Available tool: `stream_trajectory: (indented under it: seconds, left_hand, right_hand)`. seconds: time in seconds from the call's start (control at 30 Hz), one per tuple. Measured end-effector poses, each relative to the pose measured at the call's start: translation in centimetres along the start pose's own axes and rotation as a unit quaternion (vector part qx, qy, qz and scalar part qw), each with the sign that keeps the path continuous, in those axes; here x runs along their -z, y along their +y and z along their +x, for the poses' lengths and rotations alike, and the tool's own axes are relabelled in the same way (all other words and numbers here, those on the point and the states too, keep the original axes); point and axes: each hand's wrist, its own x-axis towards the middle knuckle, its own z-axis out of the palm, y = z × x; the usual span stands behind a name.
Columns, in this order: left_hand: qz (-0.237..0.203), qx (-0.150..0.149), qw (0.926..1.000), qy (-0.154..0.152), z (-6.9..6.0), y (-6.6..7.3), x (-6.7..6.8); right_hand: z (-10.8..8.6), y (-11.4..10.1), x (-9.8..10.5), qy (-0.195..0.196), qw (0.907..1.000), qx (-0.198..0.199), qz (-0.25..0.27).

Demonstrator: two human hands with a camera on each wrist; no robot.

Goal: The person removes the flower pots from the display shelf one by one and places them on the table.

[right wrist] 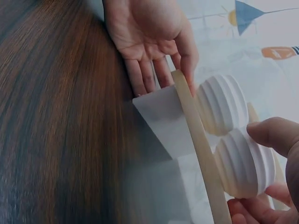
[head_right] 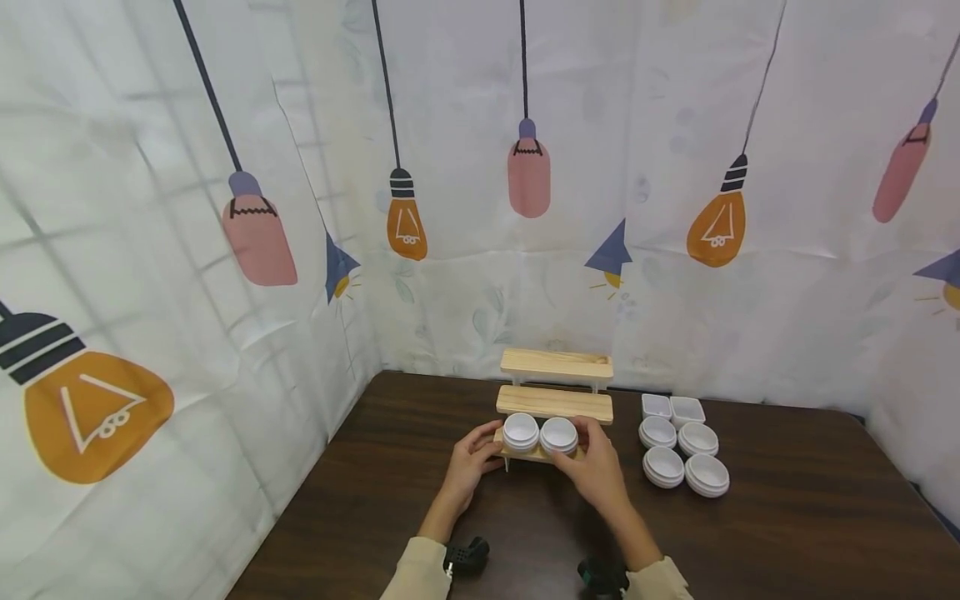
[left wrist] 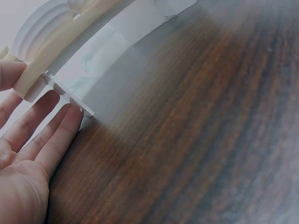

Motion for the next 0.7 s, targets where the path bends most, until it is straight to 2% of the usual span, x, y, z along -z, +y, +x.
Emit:
stream_trajectory:
  seconds: [0.2, 0.43, 0.7]
  left_hand:
    - [0.002, -0.001, 1.0, -0.002, -0.11, 0.0, 0.1]
    - [0.001, -0.003, 1.0, -0.004, -0.06, -0.06, 0.01]
    - [-0.001, 0.0, 1.0, -0.001, -0.09, 0.0, 0.06]
  right_hand:
    - [0.09, -0.15, -0.49, 0.007, 0.9998, -0.018, -0.006]
    - [0.05, 0.16, -0.43, 0.014, 0.9997, -0.007, -0.017]
    - [-0.04, 0.08, -0.12, -0.001, 0.9999, -0.013, -0.004]
